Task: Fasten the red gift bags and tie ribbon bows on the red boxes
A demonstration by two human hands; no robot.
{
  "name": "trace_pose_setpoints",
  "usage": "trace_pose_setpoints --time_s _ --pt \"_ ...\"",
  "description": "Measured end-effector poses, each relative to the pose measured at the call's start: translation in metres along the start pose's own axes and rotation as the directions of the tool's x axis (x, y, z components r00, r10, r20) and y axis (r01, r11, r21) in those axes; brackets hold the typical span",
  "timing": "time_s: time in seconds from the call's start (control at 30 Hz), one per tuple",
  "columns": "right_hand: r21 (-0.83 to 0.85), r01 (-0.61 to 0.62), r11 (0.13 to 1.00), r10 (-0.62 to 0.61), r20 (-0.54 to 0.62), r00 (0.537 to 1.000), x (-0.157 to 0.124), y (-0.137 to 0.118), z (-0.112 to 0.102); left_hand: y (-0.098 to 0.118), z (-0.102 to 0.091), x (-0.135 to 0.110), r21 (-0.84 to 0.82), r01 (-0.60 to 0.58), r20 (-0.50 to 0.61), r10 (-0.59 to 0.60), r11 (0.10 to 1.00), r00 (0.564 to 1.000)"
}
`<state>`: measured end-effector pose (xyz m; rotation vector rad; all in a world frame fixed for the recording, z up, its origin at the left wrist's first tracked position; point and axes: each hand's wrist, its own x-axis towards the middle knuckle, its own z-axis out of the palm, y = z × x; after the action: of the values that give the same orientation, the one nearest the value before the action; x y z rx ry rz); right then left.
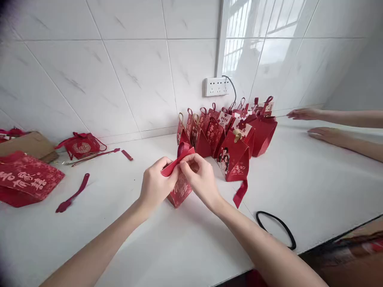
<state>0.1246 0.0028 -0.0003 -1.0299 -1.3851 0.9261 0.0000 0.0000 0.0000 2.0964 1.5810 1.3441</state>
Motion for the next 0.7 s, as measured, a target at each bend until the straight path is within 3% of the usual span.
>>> trace_pose_setpoints --time_s 0.23,0.43,0.7 --pt "-0.158 0.132 0.979 -0.142 -0.053 0.988 0.001 0.007 0.001 -0.002 -0.002 -0.001 -0.039 0.027 0.009 -0.027 0.999 1.000" --pt "-0.200 0.178 0.963 -0.183 -0.005 0.983 0.001 0.009 0.000 -0.002 -0.001 0.000 -0.069 0.013 0.001 -0.013 0.998 1.000" --pt "-0.263 0.229 0.937 -0.250 -0.047 0.967 0.004 0.013 -0.001 -0.003 -0.002 0.000 -0.060 -0.020 0.013 0.020 0.998 1.000"
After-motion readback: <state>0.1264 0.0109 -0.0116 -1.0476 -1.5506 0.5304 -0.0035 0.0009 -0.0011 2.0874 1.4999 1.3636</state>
